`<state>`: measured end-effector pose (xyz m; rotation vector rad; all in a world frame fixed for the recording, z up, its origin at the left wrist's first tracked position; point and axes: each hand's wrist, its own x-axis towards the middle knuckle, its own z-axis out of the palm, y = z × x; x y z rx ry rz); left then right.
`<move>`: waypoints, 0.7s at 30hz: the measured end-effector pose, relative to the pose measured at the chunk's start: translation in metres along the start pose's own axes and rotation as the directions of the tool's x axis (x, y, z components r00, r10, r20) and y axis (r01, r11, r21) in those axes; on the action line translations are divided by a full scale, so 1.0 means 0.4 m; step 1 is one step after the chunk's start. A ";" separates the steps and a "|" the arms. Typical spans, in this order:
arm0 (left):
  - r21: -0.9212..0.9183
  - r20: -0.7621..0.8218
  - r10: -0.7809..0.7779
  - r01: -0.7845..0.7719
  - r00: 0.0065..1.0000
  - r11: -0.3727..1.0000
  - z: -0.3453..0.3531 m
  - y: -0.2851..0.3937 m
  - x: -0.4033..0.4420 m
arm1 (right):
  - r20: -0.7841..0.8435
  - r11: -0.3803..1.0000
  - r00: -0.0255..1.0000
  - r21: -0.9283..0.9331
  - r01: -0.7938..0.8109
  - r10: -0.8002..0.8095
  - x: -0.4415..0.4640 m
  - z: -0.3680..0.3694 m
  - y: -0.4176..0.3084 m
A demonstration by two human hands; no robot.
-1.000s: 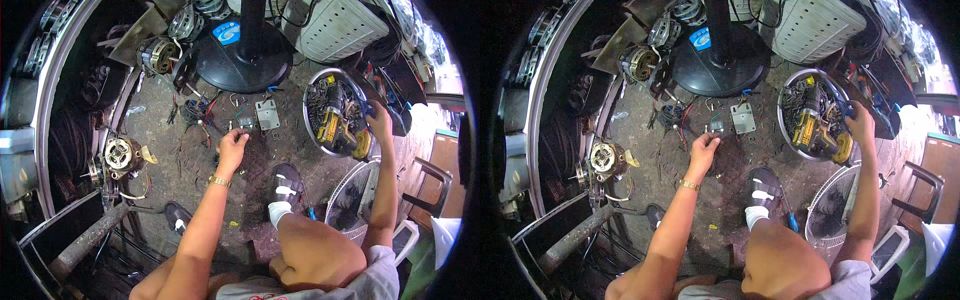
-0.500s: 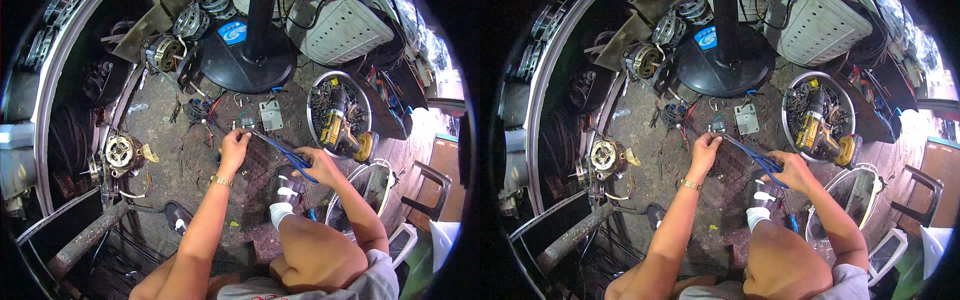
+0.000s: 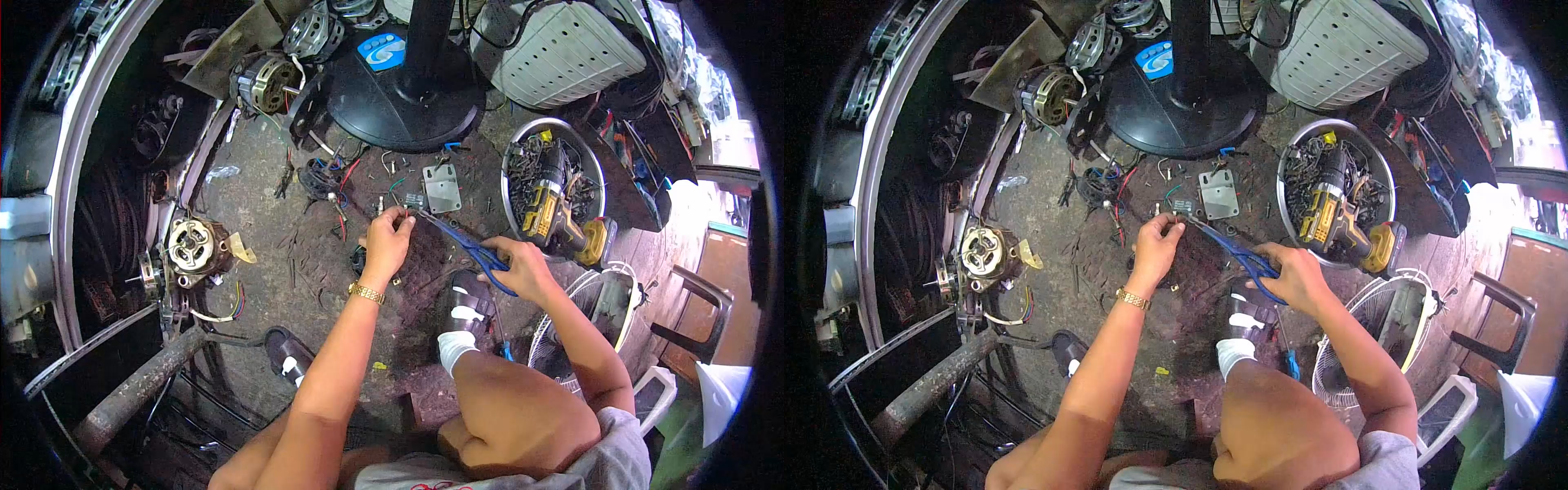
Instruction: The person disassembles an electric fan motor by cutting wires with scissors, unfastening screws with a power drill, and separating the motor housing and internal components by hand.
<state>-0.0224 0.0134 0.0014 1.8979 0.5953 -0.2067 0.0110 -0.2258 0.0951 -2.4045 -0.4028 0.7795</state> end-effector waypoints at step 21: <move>-0.260 0.087 0.050 -0.026 0.995 0.965 0.005 -0.035 0.025 | 0.040 0.995 0.995 0.022 -0.095 0.094 -0.014 0.008 -0.015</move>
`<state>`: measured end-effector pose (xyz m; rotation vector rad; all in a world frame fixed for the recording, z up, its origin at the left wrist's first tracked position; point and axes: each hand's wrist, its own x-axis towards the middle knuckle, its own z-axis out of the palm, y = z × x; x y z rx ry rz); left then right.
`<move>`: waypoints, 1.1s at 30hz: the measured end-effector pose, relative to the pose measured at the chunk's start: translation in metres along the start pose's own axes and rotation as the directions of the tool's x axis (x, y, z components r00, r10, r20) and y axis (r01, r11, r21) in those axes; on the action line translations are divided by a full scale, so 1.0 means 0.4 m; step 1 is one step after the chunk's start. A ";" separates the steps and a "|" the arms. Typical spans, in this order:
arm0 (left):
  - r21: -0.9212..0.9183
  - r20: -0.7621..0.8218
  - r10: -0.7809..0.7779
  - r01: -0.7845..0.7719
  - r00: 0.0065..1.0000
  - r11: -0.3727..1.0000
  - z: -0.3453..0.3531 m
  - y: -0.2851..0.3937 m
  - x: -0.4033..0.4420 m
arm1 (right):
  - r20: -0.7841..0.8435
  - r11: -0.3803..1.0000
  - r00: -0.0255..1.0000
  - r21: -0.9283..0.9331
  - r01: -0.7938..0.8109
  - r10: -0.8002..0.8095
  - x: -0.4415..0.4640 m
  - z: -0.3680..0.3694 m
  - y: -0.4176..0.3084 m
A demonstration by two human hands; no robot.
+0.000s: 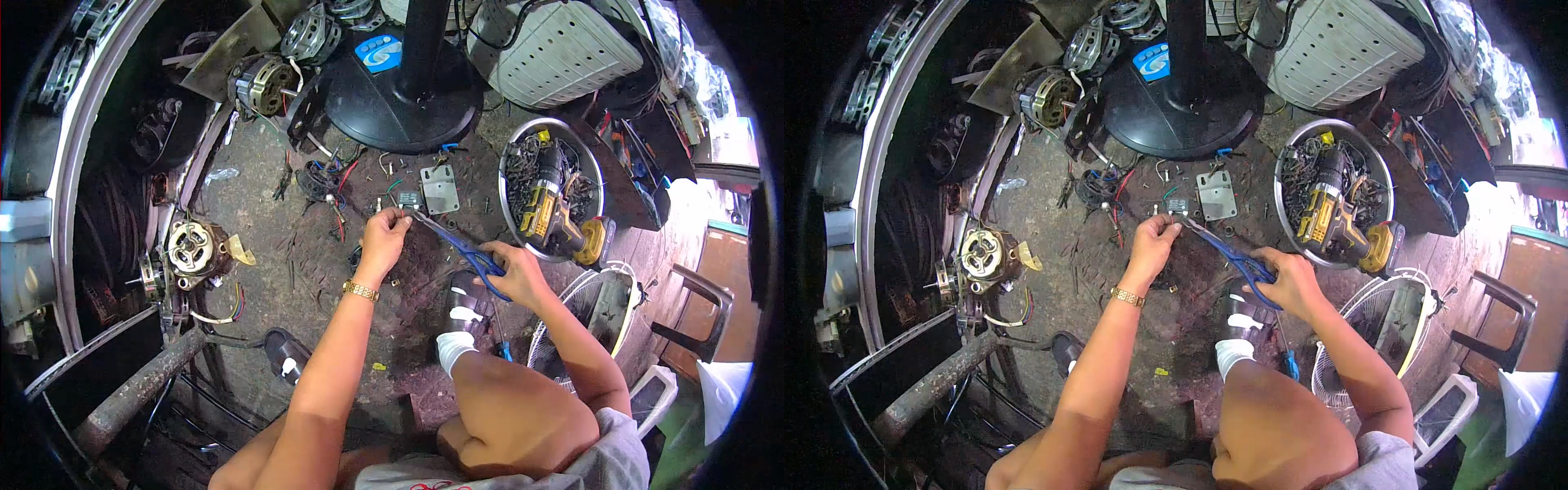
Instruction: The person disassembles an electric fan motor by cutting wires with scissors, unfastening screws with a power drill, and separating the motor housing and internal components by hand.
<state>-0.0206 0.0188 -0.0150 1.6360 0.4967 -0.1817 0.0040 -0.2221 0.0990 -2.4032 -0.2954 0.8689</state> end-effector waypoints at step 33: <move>0.071 0.090 -0.046 0.040 0.995 0.997 -0.003 -0.026 0.020 | -0.088 0.980 0.981 -0.117 0.164 -0.174 0.026 0.035 0.050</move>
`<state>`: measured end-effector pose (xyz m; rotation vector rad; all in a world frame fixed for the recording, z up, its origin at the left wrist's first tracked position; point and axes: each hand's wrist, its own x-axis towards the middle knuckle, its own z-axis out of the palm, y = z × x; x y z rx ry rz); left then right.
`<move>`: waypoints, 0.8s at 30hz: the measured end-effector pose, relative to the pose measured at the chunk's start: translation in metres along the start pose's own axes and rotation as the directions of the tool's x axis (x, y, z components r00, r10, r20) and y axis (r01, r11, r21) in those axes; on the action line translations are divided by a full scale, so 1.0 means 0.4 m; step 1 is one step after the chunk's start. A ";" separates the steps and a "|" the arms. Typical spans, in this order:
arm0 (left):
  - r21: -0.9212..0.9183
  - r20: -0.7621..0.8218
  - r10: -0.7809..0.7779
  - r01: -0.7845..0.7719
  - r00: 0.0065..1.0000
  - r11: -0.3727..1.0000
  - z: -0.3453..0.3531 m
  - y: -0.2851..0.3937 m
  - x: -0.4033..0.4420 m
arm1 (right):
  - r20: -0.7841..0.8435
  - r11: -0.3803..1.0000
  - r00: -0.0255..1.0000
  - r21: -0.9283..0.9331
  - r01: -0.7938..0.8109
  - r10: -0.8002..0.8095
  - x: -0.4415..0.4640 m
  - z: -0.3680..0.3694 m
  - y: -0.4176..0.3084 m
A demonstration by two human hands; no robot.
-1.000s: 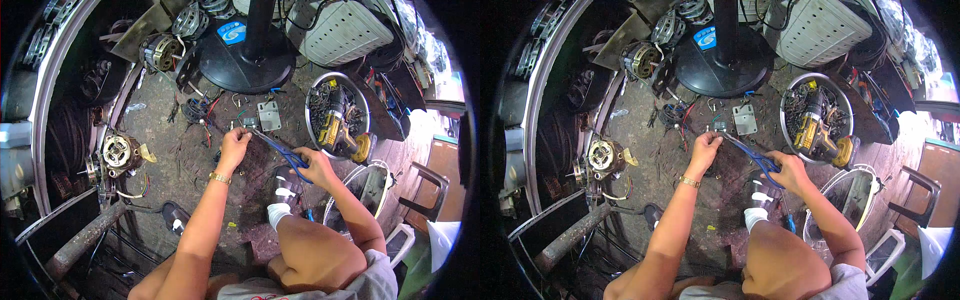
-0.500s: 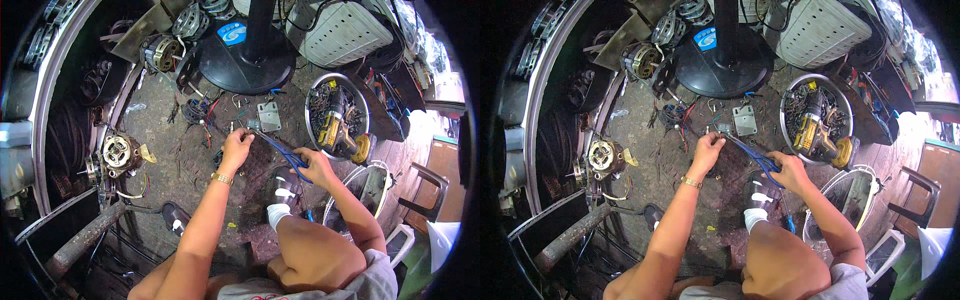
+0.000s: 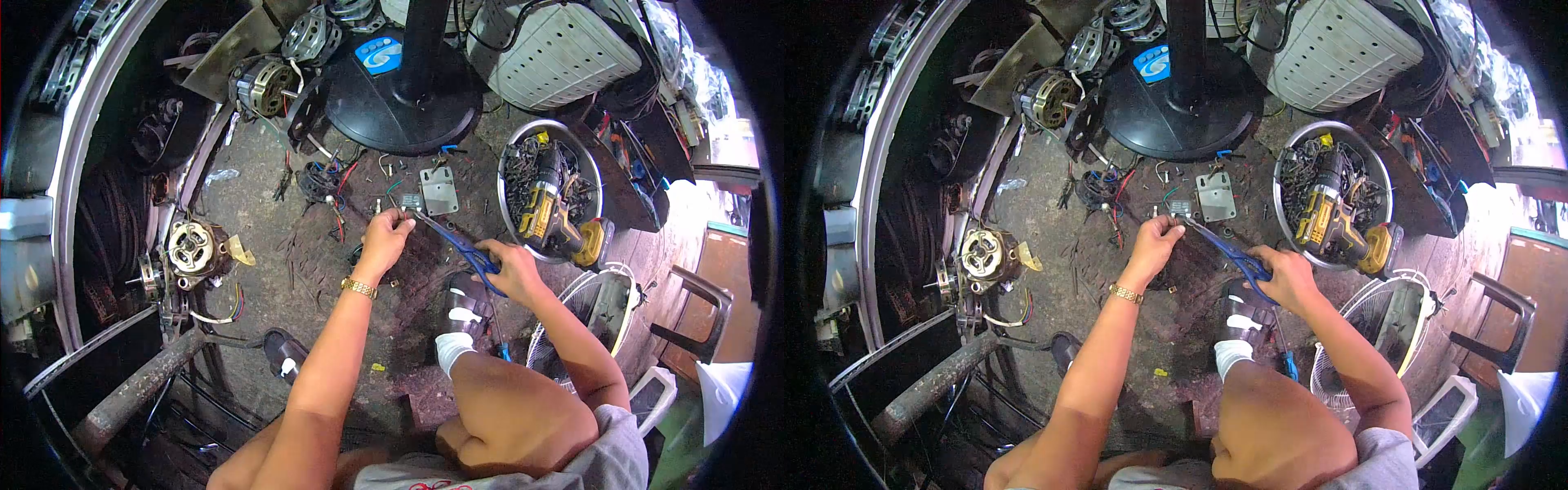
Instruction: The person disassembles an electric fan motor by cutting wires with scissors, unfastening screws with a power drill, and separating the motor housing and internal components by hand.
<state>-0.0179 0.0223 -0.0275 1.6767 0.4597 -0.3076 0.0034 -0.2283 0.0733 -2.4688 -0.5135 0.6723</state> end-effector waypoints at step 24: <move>0.134 0.160 -0.004 -0.018 0.987 0.991 -0.040 0.013 0.022 | 0.092 0.994 0.994 0.101 0.043 -0.052 -0.010 -0.018 0.005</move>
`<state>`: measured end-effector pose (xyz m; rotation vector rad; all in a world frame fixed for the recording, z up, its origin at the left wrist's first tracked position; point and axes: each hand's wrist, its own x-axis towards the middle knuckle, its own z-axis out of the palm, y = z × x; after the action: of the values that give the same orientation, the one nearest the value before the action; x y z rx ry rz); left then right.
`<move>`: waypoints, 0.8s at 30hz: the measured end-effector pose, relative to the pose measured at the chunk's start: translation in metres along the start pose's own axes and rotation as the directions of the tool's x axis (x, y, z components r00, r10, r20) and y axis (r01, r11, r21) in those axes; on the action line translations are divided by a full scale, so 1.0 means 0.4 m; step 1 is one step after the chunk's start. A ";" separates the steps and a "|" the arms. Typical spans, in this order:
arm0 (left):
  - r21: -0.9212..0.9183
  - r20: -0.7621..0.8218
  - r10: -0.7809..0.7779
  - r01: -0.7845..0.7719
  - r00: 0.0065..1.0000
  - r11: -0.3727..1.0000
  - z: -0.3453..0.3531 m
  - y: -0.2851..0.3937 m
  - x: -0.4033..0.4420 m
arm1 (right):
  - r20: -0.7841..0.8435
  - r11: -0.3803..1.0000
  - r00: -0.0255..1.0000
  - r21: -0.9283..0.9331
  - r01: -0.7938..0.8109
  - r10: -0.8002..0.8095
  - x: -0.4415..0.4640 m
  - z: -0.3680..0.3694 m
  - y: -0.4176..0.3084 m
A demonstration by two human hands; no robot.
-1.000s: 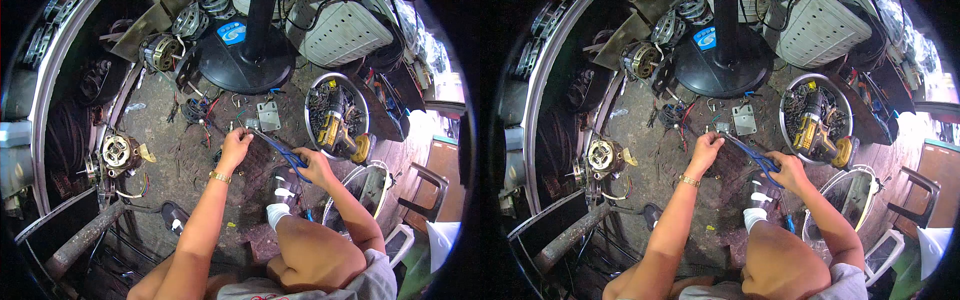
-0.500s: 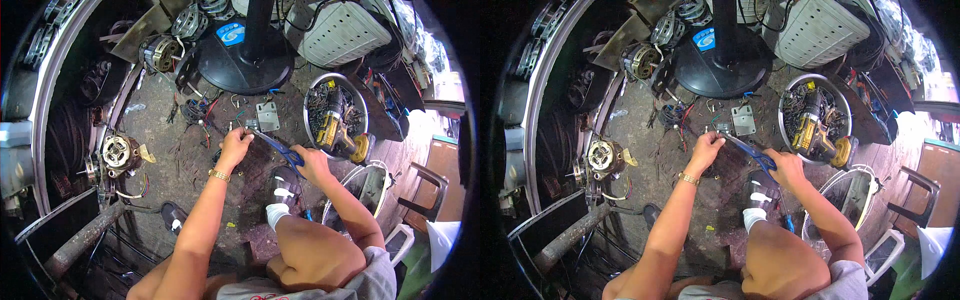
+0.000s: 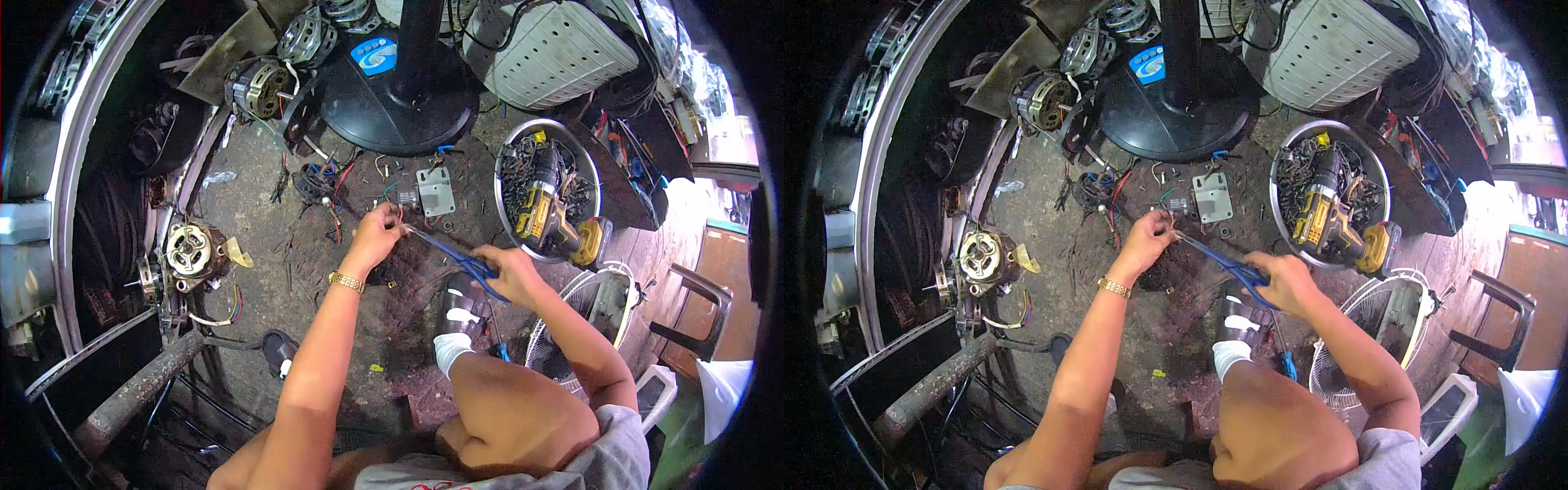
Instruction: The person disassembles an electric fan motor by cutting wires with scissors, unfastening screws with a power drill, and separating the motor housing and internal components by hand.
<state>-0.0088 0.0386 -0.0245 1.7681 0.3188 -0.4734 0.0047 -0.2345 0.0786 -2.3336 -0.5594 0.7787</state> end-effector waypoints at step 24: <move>0.283 0.012 0.019 -0.021 1.000 0.959 -0.012 0.056 -0.031 | -0.005 0.992 1.000 -0.125 -0.030 0.030 0.062 -0.061 -0.024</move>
<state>-0.0089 0.0381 0.0014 2.0453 0.2344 -0.5334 0.0370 -0.2237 0.0910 -2.4630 -0.5884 0.7741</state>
